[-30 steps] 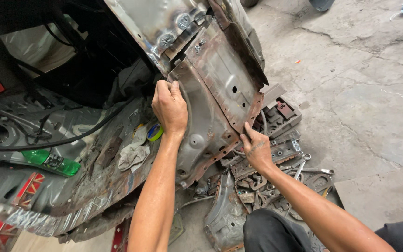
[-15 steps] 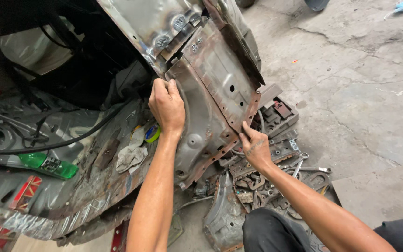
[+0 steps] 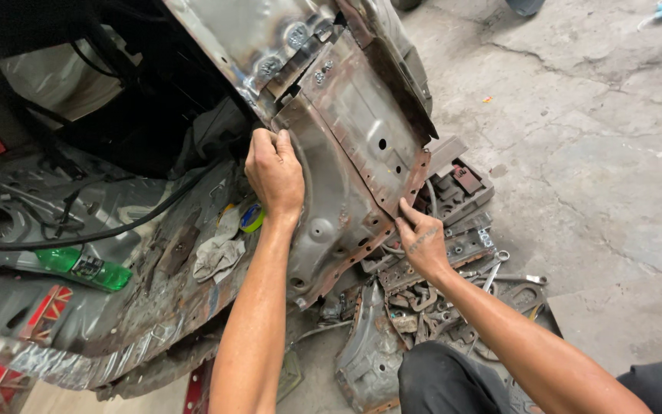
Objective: The person sits on the workshop floor fitting a rusted metal body panel against a disassembled car body. They align the panel by hand, press it into place, and hammer along its edge with a mallet, repositioning the panel between strikes to seat it against the surrounding metal.
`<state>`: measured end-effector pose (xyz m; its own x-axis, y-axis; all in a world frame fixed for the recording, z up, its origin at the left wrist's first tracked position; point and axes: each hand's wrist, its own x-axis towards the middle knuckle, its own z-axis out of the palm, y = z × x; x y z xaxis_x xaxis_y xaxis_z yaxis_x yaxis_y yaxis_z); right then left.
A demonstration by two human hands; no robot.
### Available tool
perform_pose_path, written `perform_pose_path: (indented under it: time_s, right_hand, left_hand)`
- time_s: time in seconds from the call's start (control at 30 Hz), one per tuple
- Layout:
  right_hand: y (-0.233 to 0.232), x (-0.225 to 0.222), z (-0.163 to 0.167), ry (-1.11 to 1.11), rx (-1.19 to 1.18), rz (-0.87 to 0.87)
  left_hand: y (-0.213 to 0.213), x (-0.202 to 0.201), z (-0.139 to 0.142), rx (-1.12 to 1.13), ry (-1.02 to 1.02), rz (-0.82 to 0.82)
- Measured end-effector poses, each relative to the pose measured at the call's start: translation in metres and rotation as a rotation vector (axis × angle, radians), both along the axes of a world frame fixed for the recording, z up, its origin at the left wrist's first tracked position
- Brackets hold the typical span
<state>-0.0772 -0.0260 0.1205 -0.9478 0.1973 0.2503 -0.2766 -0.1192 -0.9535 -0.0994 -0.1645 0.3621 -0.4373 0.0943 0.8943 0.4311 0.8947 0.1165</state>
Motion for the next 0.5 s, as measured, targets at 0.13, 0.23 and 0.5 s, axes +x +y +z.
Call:
perform_pose_path:
  time_s: [0.13, 0.23, 0.5]
  right_hand:
    - [0.0009, -0.0022, -0.0043, 0.24, 0.134, -0.161]
    - [0.0018, -0.0052, -0.0035, 0.009, 0.041, -0.04]
    - [-0.0021, -0.0067, -0.0035, 0.088, -0.045, -0.06]
  left_hand:
    - [0.0004, 0.0011, 0.0006, 0.007, 0.008, 0.015]
    - [0.0003, 0.0, 0.0004, 0.031, 0.014, -0.009]
    - [0.0034, 0.0008, -0.0021, 0.106, 0.071, -0.028]
